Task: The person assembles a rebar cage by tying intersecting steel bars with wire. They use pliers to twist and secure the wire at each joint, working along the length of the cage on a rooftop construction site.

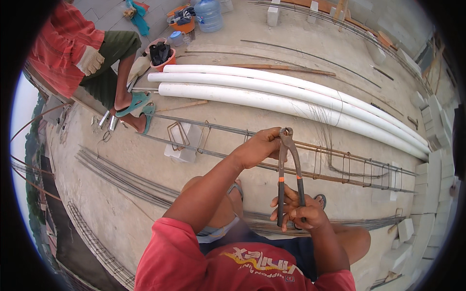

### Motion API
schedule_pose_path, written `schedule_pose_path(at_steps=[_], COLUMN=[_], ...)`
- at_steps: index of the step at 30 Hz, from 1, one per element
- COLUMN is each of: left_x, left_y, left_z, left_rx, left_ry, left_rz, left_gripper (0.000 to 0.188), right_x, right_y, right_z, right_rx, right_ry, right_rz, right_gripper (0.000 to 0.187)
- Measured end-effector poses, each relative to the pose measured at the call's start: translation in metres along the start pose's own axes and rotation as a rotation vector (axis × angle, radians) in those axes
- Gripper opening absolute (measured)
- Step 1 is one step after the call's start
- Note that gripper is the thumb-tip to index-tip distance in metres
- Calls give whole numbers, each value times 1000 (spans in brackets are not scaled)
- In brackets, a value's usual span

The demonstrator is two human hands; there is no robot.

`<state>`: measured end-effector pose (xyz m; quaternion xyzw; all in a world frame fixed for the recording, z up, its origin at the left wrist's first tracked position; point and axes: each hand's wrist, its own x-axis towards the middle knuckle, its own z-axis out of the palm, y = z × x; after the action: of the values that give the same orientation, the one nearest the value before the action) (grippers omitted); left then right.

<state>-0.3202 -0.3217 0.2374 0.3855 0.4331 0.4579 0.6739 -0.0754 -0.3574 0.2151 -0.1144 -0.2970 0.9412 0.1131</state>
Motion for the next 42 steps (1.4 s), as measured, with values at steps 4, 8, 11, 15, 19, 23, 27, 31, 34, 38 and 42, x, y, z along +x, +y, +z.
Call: schedule_pose_path(at_steps=[4,8,11,15,19,23,27,31,34,38,42], left_x=[6,-8,-19,-23,-21,-14,-5,-1,6,5,2], left_y=[20,33,39,44,38,33,24,16,14,21,23], left_z=[-27,-58,-63,-56,-60,-51,-51,-35,-23,-19,-6], left_rx=[864,897,813,654,559,213,277,340,298,316,417], left_ry=[420,735,773,708,660,512,414,401,372,356,306], left_rz=[103,244,220,193,172,143,182,240,277,326,318], left_gripper=[24,22,23,22,23,25,27,27,27,28,28], right_x=[12,7,21,57,112,139,136,124,118,95,88], right_y=[12,25,19,62,58,61,41,-12,-32,-39,-48], right_z=[6,-31,-35,-82,-84,-97,-85,-17,8,-1,17], right_rx=[100,-342,-807,-1496,-1650,-1750,-1698,-850,-624,-295,-452], right_ry=[-3,83,429,775,969,1045,919,608,438,282,428], right_rz=[-68,82,429,22,182,245,-127,-343,-319,-375,-431], right_gripper=[92,82,76,67,62,60,57,57,53,49,47])
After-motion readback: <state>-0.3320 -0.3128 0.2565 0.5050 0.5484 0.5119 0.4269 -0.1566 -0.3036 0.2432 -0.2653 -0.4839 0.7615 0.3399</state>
